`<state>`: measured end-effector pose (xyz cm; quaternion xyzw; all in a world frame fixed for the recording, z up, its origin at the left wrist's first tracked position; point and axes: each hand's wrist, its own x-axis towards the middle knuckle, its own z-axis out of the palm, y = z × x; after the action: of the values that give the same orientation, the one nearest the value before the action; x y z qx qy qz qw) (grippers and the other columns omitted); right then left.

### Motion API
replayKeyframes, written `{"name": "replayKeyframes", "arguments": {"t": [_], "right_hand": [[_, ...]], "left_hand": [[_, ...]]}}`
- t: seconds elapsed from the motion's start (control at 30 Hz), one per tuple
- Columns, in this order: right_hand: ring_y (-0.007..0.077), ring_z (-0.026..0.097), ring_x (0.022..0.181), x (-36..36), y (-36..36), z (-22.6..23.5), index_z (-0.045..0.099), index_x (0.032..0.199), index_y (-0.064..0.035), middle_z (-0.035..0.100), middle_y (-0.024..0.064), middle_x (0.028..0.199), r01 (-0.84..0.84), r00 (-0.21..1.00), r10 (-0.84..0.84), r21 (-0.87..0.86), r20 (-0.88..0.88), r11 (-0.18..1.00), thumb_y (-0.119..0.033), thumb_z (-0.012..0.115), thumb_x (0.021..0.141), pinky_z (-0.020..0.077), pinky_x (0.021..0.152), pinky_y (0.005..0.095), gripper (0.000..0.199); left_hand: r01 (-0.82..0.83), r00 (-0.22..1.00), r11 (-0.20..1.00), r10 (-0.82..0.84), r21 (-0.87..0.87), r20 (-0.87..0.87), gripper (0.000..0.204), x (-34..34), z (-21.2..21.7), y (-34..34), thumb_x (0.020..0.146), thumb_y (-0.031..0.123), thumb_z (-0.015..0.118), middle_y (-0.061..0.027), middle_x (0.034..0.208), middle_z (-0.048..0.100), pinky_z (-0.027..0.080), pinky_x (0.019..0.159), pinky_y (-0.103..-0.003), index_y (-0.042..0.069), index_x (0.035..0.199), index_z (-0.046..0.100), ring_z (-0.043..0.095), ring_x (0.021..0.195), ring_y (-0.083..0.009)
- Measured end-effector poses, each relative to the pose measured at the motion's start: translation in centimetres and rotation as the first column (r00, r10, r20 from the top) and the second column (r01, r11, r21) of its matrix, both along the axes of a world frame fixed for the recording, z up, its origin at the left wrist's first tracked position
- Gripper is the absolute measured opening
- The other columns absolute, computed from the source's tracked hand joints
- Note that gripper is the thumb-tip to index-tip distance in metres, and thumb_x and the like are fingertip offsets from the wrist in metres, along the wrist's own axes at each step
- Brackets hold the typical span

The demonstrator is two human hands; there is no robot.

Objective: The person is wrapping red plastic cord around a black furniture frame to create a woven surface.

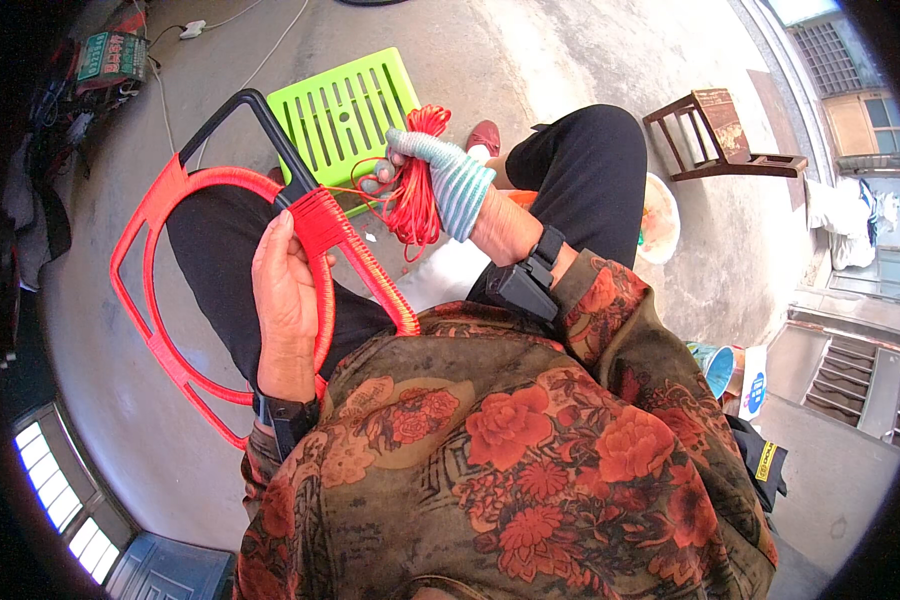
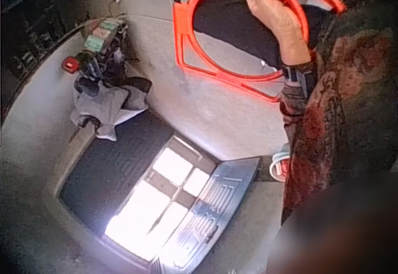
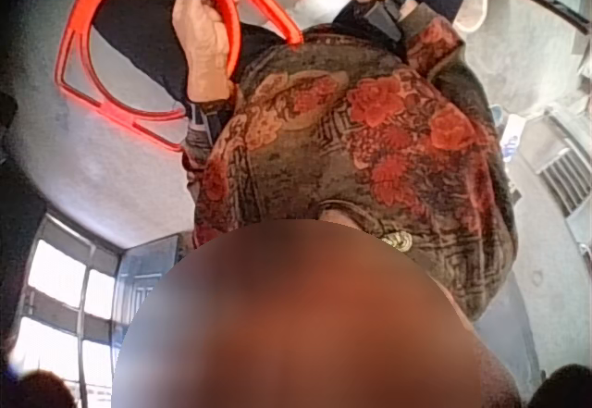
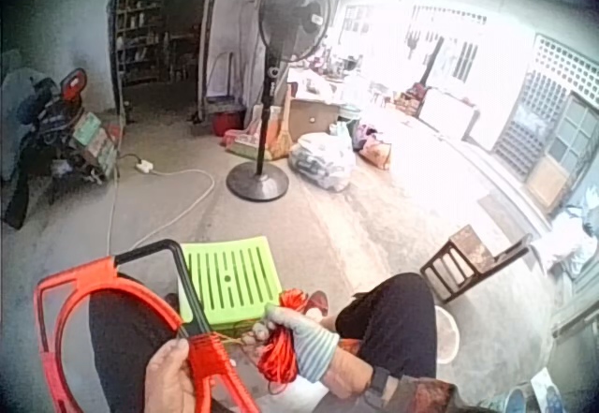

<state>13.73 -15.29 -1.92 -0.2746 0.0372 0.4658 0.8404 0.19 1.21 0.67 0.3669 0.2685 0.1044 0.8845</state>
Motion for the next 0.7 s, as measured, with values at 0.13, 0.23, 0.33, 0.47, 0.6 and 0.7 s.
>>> {"name": "replayKeyframes", "arguments": {"t": [0.13, 0.23, 0.33, 0.47, 0.6, 0.7], "right_hand": [[0.0315, 0.063, 0.079, 0.05, 0.08, -0.27, 0.05, 0.072, -0.0049, 0.058, 0.011, 0.072, 0.019, 0.999, -0.02, 0.036, 0.036, 0.999, -0.02, 0.058, 0.087, 0.0537, 0.074, 0.0395, 0.023], [0.0318, 0.064, 0.078, 0.01, 0.0, 0.28, 0.05, 0.073, -0.0052, 0.058, 0.0112, 0.073, -0.009, 1.0, 0.009, 0.025, 0.01, 1.0, -0.02, 0.058, 0.087, 0.0556, 0.069, 0.0397, 0.023], [0.032, 0.065, 0.078, 0.02, -0.05, -0.11, 0.05, 0.073, -0.0054, 0.059, 0.0114, 0.073, 0.012, 1.0, -0.012, -0.021, -0.015, 1.0, -0.02, 0.058, 0.087, 0.0572, 0.064, 0.04, 0.022], [0.0318, 0.065, 0.078, 0.06, -0.14, 0.05, 0.05, 0.073, -0.0055, 0.059, 0.0115, 0.073, -0.011, 1.0, 0.011, 0.01, -0.018, 1.0, -0.02, 0.058, 0.088, 0.0579, 0.062, 0.04, 0.022], [0.0312, 0.064, 0.081, -0.01, -0.2, 0.29, 0.051, 0.071, -0.0064, 0.06, 0.0107, 0.073, -0.001, 1.0, 0.001, -0.033, 0.004, 0.999, -0.024, 0.059, 0.088, 0.0566, 0.065, 0.04, 0.025], [0.0306, 0.064, 0.085, 0.16, -0.24, 0.15, 0.051, 0.071, -0.0077, 0.061, 0.0094, 0.074, -0.021, 0.999, 0.023, -0.04, 0.037, 0.999, -0.027, 0.06, 0.087, 0.055, 0.069, 0.0407, 0.027]], "left_hand": [[-0.001, 1.0, 1.0, 0.001, -0.003, 0.007, 0.013, 0.01, -0.16, -0.01, 0.094, 0.018, 0.051, -0.0055, 0.085, 0.065, 0.051, 0.056, -0.028, 0.007, 0.093, 0.056, 0.062, 0.068, -0.0122], [0.024, 1.0, 1.0, -0.024, 0.01, 0.016, 0.015, -0.23, -0.69, 0.3, 0.091, 0.021, 0.055, -0.0027, 0.089, 0.066, 0.05, 0.058, -0.03, 0.009, 0.099, 0.059, 0.062, 0.073, -0.0128], [0.026, 1.0, 1.0, -0.027, 0.011, 0.015, 0.015, -0.19, -0.62, 0.31, 0.091, 0.021, 0.055, -0.0027, 0.09, 0.066, 0.05, 0.058, -0.03, 0.009, 0.099, 0.059, 0.062, 0.073, -0.0129], [0.036, 0.999, 0.999, -0.036, 0.003, 0.028, 0.015, -0.09, -0.58, 0.23, 0.091, 0.021, 0.055, -0.0029, 0.09, 0.066, 0.05, 0.058, -0.03, 0.009, 0.099, 0.059, 0.062, 0.074, -0.013], [-0.011, 1.0, 1.0, 0.011, -0.01, -0.016, 0.013, 0.03, 0.05, 0.0, 0.094, 0.018, 0.05, -0.0052, 0.086, 0.065, 0.051, 0.055, -0.028, 0.007, 0.094, 0.056, 0.062, 0.069, -0.0126], [-0.012, 1.0, 1.0, 0.012, -0.004, -0.013, 0.013, 0.03, 0.06, -0.03, 0.094, 0.018, 0.05, -0.0052, 0.086, 0.065, 0.051, 0.055, -0.028, 0.006, 0.094, 0.056, 0.062, 0.069, -0.0127]]}}
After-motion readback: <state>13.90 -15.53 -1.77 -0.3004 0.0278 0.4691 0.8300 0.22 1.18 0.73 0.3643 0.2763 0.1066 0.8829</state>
